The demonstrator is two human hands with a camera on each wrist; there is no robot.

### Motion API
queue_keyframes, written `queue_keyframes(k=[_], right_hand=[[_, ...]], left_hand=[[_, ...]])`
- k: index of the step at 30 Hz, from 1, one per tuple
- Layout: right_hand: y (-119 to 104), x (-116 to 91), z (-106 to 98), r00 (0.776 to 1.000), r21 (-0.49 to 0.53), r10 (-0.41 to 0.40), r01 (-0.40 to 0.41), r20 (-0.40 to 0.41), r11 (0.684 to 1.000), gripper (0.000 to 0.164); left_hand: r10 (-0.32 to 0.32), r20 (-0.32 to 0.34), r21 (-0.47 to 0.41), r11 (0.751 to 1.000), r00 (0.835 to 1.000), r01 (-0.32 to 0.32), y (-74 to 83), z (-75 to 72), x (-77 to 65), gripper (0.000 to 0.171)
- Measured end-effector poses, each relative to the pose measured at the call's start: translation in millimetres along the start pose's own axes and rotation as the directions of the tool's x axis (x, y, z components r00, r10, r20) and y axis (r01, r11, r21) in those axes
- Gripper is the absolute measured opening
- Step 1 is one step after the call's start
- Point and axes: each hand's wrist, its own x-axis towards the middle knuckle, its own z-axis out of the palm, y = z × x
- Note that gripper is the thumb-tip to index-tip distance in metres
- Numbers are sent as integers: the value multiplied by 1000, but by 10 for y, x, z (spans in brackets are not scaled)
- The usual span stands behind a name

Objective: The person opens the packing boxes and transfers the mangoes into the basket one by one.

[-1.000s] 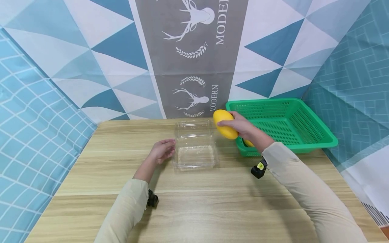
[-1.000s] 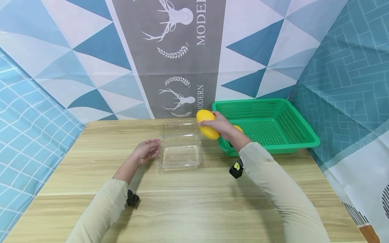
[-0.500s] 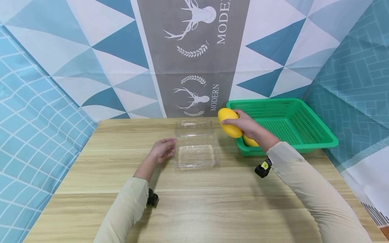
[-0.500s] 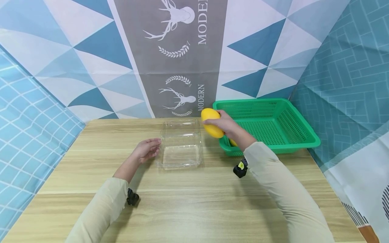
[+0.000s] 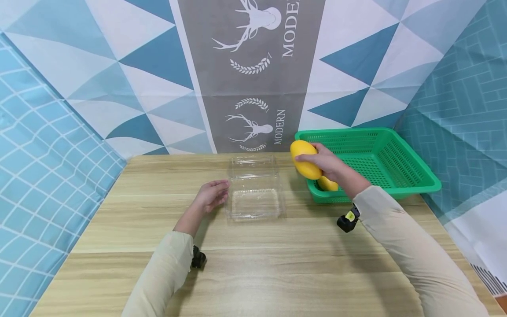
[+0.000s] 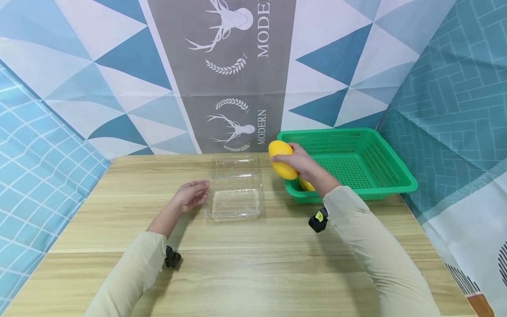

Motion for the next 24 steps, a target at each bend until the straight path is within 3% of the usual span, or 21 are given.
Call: queue_keyframes(k=[24], right_hand=[[95,-42,-172,999,-25,24,-25,-36,999,90]], left_hand=[[-5,-4,-10,1000,1000,5,-3,-17,16,46]])
